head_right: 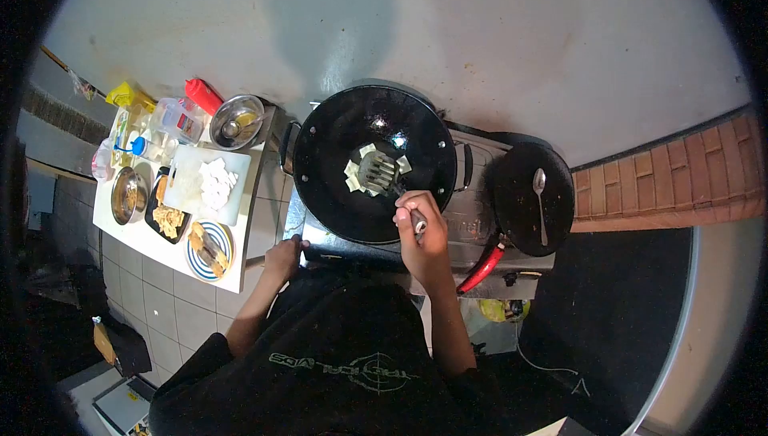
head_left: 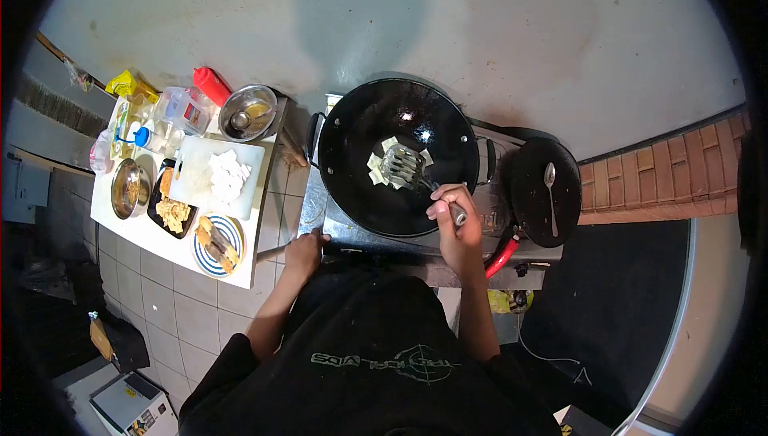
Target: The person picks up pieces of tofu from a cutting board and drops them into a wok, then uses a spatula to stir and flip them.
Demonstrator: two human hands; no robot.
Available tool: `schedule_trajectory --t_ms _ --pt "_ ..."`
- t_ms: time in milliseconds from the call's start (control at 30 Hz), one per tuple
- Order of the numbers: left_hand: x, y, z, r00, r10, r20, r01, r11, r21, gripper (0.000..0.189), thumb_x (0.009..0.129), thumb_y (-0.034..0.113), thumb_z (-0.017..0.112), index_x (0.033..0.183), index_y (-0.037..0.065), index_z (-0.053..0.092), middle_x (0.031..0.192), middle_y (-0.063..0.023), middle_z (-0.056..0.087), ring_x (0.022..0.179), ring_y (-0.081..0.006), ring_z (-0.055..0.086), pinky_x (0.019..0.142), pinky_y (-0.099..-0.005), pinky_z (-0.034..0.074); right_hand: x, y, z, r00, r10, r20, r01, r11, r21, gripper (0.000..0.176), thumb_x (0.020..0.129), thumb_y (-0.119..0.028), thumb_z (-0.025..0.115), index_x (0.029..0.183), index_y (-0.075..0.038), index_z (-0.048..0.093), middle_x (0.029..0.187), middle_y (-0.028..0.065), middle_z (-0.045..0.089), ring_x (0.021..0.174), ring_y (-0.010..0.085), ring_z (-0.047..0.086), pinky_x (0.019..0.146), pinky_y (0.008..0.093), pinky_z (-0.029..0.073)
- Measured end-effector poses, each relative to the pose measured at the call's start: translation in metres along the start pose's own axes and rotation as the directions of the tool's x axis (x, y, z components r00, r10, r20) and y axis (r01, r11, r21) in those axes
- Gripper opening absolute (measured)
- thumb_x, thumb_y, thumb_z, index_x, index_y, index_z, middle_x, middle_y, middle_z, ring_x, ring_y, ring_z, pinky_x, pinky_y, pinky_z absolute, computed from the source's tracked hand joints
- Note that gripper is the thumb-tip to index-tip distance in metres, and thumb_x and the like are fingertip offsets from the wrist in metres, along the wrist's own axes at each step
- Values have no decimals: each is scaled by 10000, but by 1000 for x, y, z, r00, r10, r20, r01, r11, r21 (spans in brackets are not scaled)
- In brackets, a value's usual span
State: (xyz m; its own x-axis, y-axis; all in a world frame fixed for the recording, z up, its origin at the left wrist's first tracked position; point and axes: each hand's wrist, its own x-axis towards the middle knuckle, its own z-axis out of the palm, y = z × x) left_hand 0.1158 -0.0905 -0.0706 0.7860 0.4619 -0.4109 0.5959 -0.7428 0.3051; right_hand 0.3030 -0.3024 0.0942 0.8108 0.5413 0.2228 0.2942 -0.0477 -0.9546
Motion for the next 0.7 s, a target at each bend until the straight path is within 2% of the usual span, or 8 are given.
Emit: schedule_trajectory --t_ms 133,267,533,700 --pt "0 0 2 1000 -1 -10 1 1000 21 411 1003 421 435 997 46 601 854 -212 694 830 -396 683 721 -518 528 0 4 3 999 -46 -9 45 996 -77 44 941 7 533 930 19 493 933 92 555 799 139 553 725 261 464" --pt "1 0 2 1000 -2 -20 3 1000 26 415 1002 425 437 995 46 605 845 -213 694 820 -393 687 705 -518 533 4 5 5 999 -42 -4 42 997 -71 53 943 2 538 922 22 494 921 99 557 778 146 554 729 263 459" --pt "2 -1 4 1000 3 -12 -2 999 45 420 1002 431 432 1015 46 600 850 -204 694 818 -390 687 694 -512 534 2 1 4 1000 -2 19 0 996 89 35 948 2 533 939 13 502 956 98 563 795 124 568 700 254 483" --pt "1 1 1 1000 -12 9 12 998 58 409 1005 421 430 1024 47 595 860 -206 693 833 -387 687 707 -515 528 -3 -3 1 997 -35 65 30 997 75 47 925 15 553 939 12 508 969 114 572 839 161 578 747 275 477"
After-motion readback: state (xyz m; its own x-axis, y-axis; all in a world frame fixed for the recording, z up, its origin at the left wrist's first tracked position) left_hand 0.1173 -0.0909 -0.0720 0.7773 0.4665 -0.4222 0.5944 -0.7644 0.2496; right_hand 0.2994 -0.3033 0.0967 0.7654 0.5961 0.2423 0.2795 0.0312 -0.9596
